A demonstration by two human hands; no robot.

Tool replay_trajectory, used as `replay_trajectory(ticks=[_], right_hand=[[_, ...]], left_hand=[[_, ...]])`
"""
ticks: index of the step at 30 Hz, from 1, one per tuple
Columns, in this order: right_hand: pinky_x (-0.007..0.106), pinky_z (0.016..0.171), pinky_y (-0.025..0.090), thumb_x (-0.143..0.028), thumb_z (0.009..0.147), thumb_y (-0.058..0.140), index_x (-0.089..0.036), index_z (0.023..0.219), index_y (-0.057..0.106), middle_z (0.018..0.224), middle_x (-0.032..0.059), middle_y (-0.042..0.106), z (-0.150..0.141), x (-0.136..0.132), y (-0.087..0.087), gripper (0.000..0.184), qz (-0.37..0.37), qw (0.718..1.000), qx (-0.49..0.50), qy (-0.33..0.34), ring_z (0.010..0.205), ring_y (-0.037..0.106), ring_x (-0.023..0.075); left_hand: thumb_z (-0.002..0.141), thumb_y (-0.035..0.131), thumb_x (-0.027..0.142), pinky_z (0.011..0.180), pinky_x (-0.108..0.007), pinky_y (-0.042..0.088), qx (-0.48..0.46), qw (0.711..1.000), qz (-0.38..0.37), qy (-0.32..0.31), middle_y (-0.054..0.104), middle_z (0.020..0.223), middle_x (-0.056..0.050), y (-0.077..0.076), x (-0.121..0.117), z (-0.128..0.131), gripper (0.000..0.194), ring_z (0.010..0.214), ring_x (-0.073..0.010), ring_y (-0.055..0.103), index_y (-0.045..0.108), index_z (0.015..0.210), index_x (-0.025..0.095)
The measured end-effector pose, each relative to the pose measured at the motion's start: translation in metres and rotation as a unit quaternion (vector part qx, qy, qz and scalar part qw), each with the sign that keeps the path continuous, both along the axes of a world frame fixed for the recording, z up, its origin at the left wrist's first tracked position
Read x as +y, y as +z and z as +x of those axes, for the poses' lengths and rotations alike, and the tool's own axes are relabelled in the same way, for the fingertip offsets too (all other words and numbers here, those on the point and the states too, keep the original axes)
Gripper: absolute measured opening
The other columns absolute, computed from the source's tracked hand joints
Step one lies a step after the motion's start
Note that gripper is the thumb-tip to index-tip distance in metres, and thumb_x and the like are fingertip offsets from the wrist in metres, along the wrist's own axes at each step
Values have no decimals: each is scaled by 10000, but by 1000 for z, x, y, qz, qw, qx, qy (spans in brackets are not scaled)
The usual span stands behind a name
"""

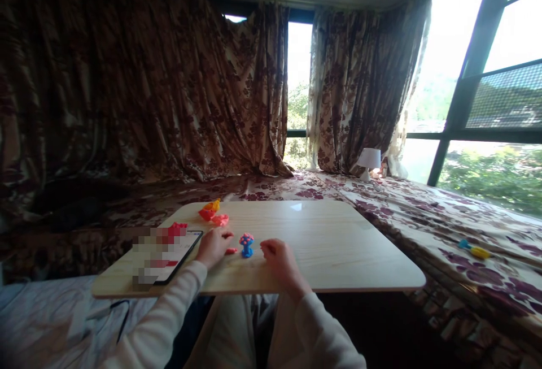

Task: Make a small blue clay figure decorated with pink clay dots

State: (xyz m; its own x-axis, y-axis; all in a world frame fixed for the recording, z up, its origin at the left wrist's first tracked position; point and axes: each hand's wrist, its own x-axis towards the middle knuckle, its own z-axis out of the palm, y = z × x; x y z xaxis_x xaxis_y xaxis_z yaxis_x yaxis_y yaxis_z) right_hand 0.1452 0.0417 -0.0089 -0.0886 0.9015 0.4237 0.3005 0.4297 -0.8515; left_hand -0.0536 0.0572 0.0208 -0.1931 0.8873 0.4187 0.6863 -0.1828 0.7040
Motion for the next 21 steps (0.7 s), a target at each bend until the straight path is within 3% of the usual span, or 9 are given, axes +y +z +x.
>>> replay_trajectory(ticks=[3, 6, 10, 15, 18, 21], right_hand=[[255, 678, 420, -235, 764, 529, -174, 696, 697, 732, 50, 661, 11, -5, 8, 191, 37, 991, -127, -34, 702, 585, 162], [229, 666, 394, -183, 794, 492, -187, 710, 701, 783, 44, 649, 19, -14, 16, 226, 60, 956, -282, -51, 719, 577, 147], [213, 697, 391, -148, 805, 473, -187, 759, 708, 847, 50, 652, 24, -19, 21, 243, 74, 946, -314, -23, 777, 585, 143], [231, 649, 396, -182, 792, 482, -180, 722, 699, 735, 36, 656, 25, -16, 15, 228, 73, 968, -237, -28, 689, 581, 146], [237, 608, 416, -274, 766, 527, -154, 699, 685, 662, 33, 652, 20, -17, 11, 209, 22, 996, -84, -2, 640, 574, 150], [234, 535, 419, -380, 707, 600, -134, 732, 688, 602, 24, 637, 12, -21, 10, 263, -60, 995, 66, 38, 560, 550, 136]], left_hand=[[652, 604, 164, 791, -297, 428, 54, 999, -1, -5, 702, 760, -65, -5, 6, 2, 133, 904, -229, 610, 666, 539, 196], [691, 581, 178, 795, -290, 427, 75, 997, -5, -12, 711, 853, -66, -9, 4, -2, 135, 922, -220, 609, 712, 700, 209], [744, 538, 187, 761, -267, 450, 73, 997, 2, -2, 719, 866, -72, -6, 1, -13, 225, 842, -187, 638, 701, 899, 194], [795, 482, 211, 842, -294, 449, 60, 996, 68, 14, 684, 955, -93, 6, -19, -10, 234, 912, -190, 615, 688, 894, 160], [799, 475, 228, 776, -295, 488, 7, 989, 142, -42, 668, 862, -70, 4, -44, 13, 229, 796, -170, 626, 690, 836, 161], [776, 510, 207, 805, -298, 479, -1, 984, 147, -102, 670, 806, -44, -4, -65, 45, 190, 812, -167, 622, 691, 831, 191]])
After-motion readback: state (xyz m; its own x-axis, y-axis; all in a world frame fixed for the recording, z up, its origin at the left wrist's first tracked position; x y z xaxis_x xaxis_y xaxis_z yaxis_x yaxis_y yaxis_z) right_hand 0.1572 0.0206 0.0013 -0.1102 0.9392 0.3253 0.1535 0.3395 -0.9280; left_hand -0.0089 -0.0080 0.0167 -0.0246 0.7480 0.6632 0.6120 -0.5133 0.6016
